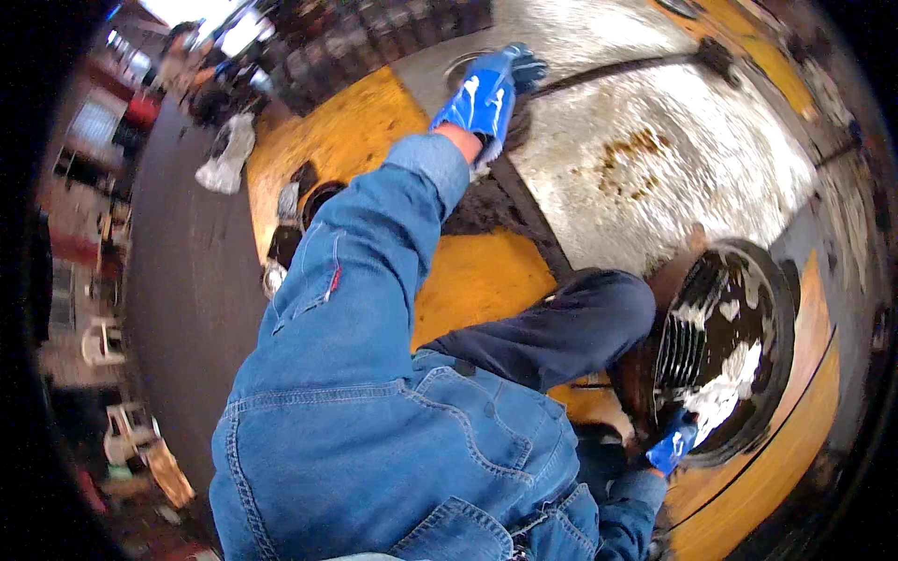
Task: The person sits on the floor and uses a red-handled brush to scrub a dark, circular metal part inside a basin filled with liquid. They repeatedly dip the part into the liquid and scrub its surface before placing it on a stack of similar parts.
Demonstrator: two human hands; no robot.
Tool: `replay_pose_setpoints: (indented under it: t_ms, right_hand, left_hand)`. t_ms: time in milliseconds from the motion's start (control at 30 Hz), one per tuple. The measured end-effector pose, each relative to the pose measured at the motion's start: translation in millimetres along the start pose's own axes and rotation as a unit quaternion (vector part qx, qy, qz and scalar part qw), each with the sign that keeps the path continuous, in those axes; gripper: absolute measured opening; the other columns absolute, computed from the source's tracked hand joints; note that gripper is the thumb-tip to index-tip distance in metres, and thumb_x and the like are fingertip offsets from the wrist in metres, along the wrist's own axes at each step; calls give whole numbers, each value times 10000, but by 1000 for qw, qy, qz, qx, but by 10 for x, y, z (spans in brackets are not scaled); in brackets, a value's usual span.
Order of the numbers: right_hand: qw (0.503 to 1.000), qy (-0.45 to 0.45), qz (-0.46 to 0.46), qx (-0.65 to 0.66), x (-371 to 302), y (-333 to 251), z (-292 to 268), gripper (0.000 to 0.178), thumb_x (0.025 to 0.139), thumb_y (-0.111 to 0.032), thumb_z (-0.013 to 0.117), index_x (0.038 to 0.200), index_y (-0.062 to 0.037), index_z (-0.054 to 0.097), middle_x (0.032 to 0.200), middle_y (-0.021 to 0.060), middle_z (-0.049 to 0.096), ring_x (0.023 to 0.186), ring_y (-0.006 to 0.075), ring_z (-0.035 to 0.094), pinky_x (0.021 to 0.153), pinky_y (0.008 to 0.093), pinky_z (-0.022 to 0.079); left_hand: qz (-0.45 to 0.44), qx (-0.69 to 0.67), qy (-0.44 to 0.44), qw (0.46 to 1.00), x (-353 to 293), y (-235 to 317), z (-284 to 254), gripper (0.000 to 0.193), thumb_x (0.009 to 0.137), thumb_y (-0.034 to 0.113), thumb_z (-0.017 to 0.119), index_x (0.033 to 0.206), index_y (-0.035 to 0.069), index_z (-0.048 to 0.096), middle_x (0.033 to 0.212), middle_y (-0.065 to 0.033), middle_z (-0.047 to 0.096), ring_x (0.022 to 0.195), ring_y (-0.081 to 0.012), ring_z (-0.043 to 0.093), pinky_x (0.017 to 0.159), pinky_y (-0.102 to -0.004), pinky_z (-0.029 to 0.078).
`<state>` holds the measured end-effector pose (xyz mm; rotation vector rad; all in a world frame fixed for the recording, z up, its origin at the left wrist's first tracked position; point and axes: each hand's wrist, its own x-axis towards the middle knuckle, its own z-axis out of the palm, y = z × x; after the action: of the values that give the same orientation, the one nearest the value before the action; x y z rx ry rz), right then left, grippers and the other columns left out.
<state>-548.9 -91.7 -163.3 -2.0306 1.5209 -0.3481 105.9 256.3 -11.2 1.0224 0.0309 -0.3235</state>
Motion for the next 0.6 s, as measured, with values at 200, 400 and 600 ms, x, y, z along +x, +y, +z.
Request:
replay_pose_setpoints:
  t_ms: [200, 400, 600]
  right_hand:
    - [986, 110, -127, -10, -2, -141, 17, 362, 941, -325, 641, 921, 27, 722, 813, 158, 726, 725, 264, 662, 696, 401, 519]
    - [992, 61, 101, 53, 448, -346, -365, 369, 906, -385, 660, 917, -23, 731, 818, 206, 707, 791, 309, 680, 734, 441, 529]
    - [975, 79, 136, 157, 453, -175, -763, 417, 879, -451, 662, 972, -57, 761, 892, 220, 741, 883, 394, 731, 819, 455, 544]
  left_hand:
    - [-151, 212, -230, 938, -451, -822, 2006, 449, 1088, 355, 519, 1396, 38, 598, 1319, -175, 701, 1127, -297, 708, 884, -402, 580]
    - [-153, 376, -443, 799, -1561, -1891, 2972, 395, 1058, 269, 620, 1369, 25, 627, 1162, -180, 765, 843, -217, 767, 648, -295, 593]
    - [14, 599, -578, 554, -2575, -2996, 3125, 540, 906, 421, 765, 1215, -19, 728, 1098, -205, 772, 1020, -311, 748, 916, -377, 579]
